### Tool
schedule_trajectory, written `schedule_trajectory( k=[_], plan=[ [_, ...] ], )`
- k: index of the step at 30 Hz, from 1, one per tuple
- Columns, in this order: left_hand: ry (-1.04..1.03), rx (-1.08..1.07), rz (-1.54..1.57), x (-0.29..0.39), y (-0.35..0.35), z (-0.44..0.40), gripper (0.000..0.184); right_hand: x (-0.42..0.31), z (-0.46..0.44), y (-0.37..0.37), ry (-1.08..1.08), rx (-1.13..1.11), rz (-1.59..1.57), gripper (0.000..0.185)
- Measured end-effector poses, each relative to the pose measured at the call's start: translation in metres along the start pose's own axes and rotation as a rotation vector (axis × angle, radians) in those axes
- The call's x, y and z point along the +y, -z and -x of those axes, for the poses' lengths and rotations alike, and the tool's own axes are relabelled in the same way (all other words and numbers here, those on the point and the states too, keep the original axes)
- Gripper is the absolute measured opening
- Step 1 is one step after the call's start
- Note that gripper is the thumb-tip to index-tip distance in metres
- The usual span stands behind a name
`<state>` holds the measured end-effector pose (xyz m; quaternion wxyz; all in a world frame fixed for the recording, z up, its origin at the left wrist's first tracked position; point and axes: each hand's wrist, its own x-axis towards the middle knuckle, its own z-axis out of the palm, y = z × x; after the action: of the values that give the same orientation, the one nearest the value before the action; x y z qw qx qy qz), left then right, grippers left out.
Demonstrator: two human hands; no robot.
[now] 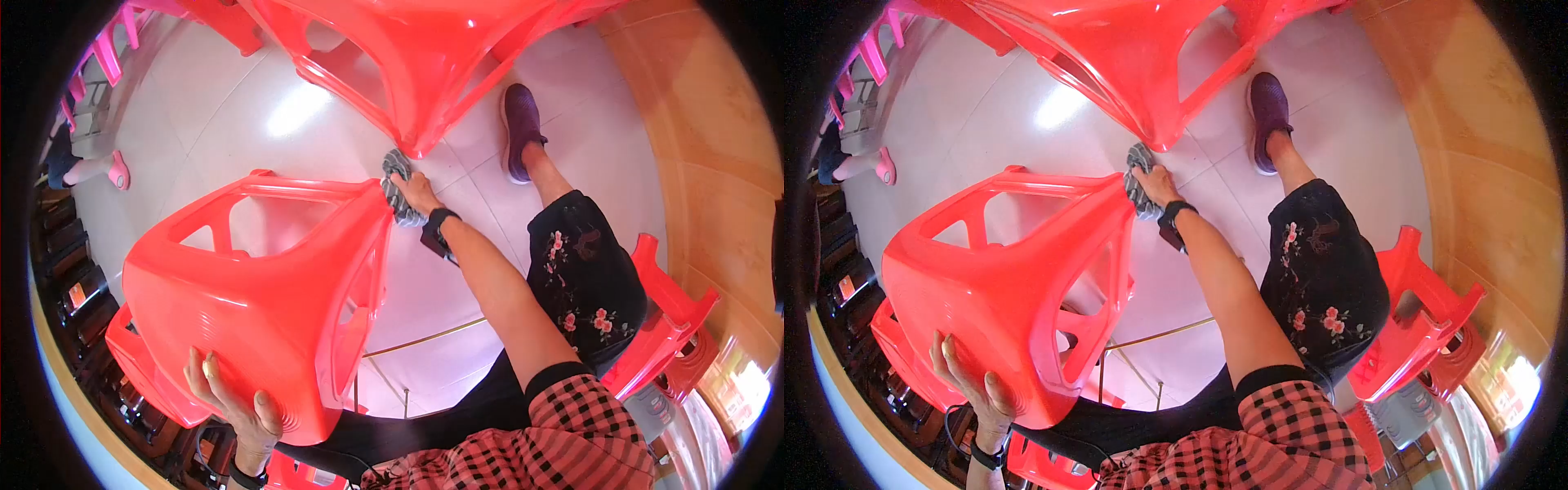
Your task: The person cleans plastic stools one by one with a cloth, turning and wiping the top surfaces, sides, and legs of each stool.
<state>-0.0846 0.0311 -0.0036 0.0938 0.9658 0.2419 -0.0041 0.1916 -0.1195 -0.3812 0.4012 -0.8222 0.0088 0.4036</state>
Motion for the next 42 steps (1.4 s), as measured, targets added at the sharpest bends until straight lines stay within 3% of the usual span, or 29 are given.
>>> schedule_trajectory(
  k=[7,15,17,18,19,21,25,29,31,32,35,37,39,40,42],
  plan=[
    [0.002,0.012,0.052,0.003,0.0,-0.002,0.069,0.032,0.035,-0.022,-0.127,0.13,-0.087,0.073],
    [-0.027,0.05,0.04,0.001,-0.002,-0.007,0.066,-0.01,0.061,0.007,-0.085,0.009,-0.141,0.069],
    [-0.012,0.038,0.032,0.001,-0.003,-0.009,0.063,-0.049,0.09,0.038,-0.08,-0.33,-0.288,0.065],
    [-0.009,0.043,0.036,0.002,-0.002,-0.012,0.062,-0.056,0.091,0.042,-0.047,-0.495,-0.32,0.062],
    [-0.008,0.064,0.042,0.001,-0.003,-0.013,0.062,-0.061,0.095,0.044,-0.03,-0.489,-0.308,0.062],
    [-0.035,0.081,0.058,-0.002,-0.005,-0.015,0.063,-0.094,0.128,0.056,0.03,-0.433,-0.311,0.044],
    [-0.069,0.148,0.079,0.005,-0.004,-0.023,0.059,-0.115,0.144,0.061,0.153,-0.474,-0.296,0.059],
    [-0.092,0.246,0.067,0.014,-0.011,-0.031,0.056,-0.145,0.168,0.067,0.394,-0.439,-0.317,0.063],
    [-0.103,0.268,0.068,0.015,-0.013,-0.038,0.054,-0.193,0.22,0.092,0.594,-0.382,-0.078,0.057],
    [-0.108,0.284,0.067,0.015,-0.013,-0.04,0.053,-0.198,0.226,0.089,0.596,-0.378,-0.083,0.057],
    [-0.093,0.31,0.056,0.013,-0.009,-0.05,0.051,-0.221,0.234,0.084,0.689,-0.375,-0.265,0.048],
    [-0.079,0.3,0.092,0.012,-0.005,-0.048,0.05,-0.238,0.238,0.091,0.828,-0.423,-0.602,0.037],
    [-0.064,0.278,0.121,0.008,0.006,-0.038,0.05,-0.257,0.232,0.1,0.884,-0.139,-0.2,0.042],
    [0.009,0.304,0.145,0.006,0.018,-0.024,0.049,-0.265,0.215,0.091,0.782,-0.296,-0.29,0.053],
    [0.13,0.367,0.207,-0.017,0.026,0.011,0.049,-0.265,0.192,0.087,0.719,-0.277,-0.185,0.06]
  ],
)
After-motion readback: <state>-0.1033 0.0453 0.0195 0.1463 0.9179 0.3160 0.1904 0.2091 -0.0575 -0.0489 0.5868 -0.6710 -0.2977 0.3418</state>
